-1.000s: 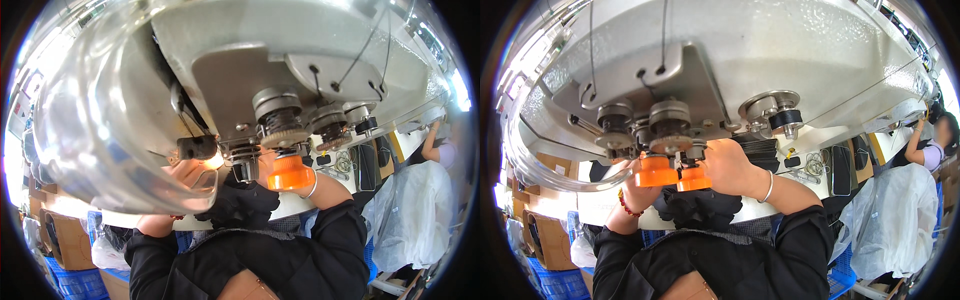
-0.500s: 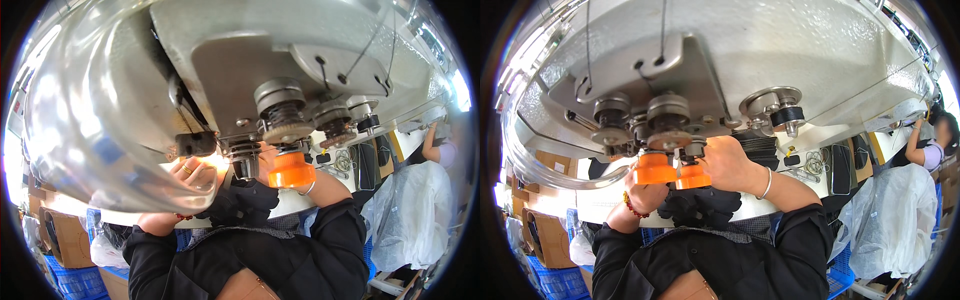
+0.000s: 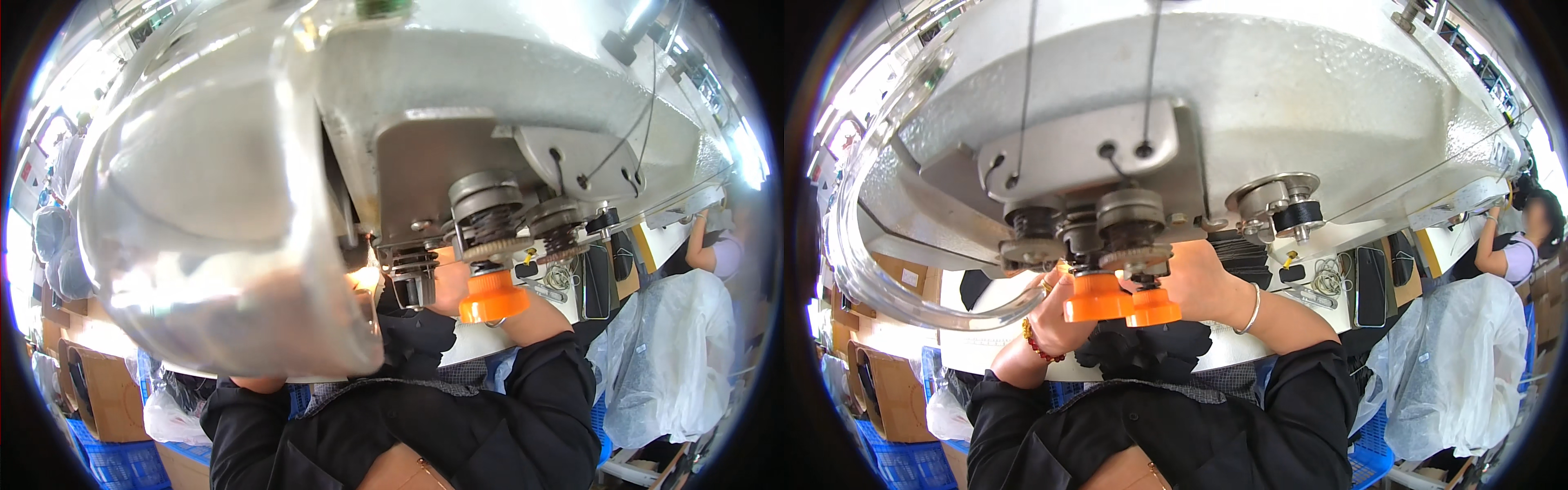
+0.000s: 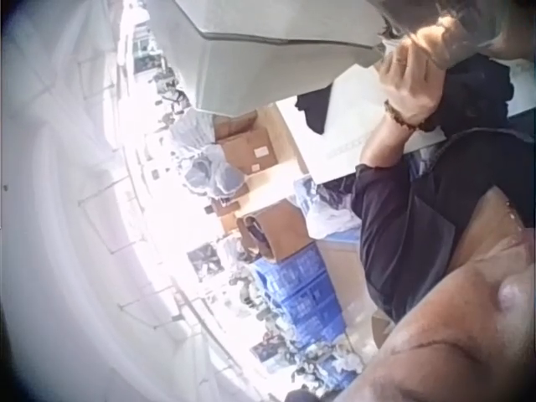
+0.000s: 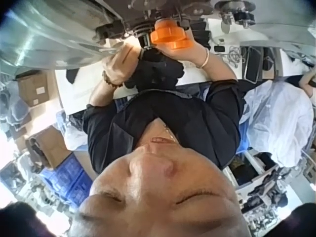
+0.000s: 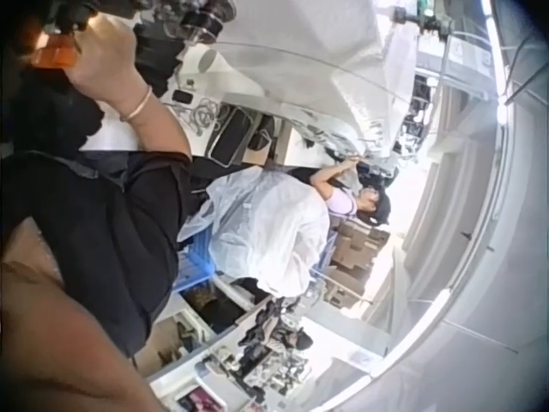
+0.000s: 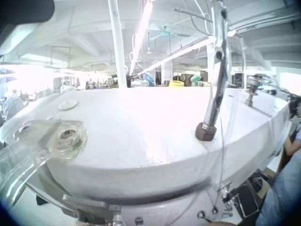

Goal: Stitch shoe upper components together using an industrial sewing machine.

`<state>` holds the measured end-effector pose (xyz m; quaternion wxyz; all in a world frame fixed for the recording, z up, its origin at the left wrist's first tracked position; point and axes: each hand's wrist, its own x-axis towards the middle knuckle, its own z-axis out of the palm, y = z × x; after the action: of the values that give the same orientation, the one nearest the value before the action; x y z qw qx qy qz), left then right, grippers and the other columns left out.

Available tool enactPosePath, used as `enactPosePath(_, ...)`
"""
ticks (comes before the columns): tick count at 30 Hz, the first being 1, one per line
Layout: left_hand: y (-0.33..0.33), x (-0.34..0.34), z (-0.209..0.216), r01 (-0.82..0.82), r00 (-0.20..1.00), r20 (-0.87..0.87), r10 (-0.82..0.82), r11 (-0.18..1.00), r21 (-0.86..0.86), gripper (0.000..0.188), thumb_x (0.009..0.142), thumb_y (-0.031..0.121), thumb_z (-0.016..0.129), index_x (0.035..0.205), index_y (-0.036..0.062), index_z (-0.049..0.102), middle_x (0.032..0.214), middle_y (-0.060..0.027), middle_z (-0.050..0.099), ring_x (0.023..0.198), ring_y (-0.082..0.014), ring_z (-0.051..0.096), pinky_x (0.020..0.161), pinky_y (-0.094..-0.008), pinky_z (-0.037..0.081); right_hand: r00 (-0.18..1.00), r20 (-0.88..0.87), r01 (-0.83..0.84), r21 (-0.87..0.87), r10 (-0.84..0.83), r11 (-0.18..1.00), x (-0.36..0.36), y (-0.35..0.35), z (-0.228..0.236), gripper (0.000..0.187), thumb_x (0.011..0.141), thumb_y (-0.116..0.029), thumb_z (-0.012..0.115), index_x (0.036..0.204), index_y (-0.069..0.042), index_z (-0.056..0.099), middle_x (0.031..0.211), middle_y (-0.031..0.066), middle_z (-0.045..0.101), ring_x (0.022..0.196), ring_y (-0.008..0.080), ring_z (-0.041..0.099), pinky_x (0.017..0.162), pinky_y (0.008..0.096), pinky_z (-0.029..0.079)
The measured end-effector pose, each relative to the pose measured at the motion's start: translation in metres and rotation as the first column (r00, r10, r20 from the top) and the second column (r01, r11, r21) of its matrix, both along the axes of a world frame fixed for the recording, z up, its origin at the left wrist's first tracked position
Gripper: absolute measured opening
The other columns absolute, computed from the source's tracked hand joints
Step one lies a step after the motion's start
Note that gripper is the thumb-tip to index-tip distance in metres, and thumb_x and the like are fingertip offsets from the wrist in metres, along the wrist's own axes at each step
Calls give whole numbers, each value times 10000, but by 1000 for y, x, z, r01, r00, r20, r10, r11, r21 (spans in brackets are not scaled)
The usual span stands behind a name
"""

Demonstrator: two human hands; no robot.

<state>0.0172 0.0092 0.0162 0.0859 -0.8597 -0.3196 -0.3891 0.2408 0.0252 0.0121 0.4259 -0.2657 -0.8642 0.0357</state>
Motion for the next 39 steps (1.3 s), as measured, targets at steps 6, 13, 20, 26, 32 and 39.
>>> enactPosePath(6,14,-10,-12,-152,890,-325,320,880,450,163,675,257,671,832,246,715,800,37,616,676,-143,551,518,-336,334,1000,-11,12,160,-10,987,-3,1,-1,257,732,-248,714,952,-119,688,933,53,683,763,243,652,602,354,509)
enactPosePath(13,12,-16,-1,-137,964,-225,145,989,49,74,644,165,668,706,130,648,748,-6,590,678,-218,584,571,-370,440,989,121,59,169,-80,984,-3,-2,-27,307,671,-241,673,972,-182,685,928,2,676,860,196,648,696,348,515)
enactPosePath(20,24,-14,13,23,999,31,-24,1000,10,129,646,63,745,747,83,667,745,-48,606,701,-239,616,624,-370,481,997,-69,51,124,-43,991,-23,-1,3,142,728,-135,619,863,-113,657,806,56,614,713,276,581,608,393,444)
enactPosePath(26,19,-23,12,-39,991,-126,45,998,56,190,702,135,706,877,176,645,934,12,613,625,-146,596,530,-326,406,993,-116,28,225,-2,974,-15,-12,-35,120,799,-109,579,884,-77,658,786,83,624,652,295,576,587,396,437)
enactPosePath(32,12,-28,14,-67,969,-243,50,996,-66,170,736,122,701,894,131,638,938,-19,613,674,-177,611,550,-336,434,977,6,196,345,-211,918,-19,-9,-22,141,808,-126,596,924,-92,668,836,79,657,652,298,588,582,389,440)
enactPosePath(39,24,-24,14,-32,986,-165,19,997,-76,172,759,97,703,889,39,607,835,-82,595,706,-279,594,618,-381,487,994,108,-26,-1,26,1000,-5,-10,-10,394,799,-41,584,1188,18,601,1058,202,647,883,330,653,742,412,523)
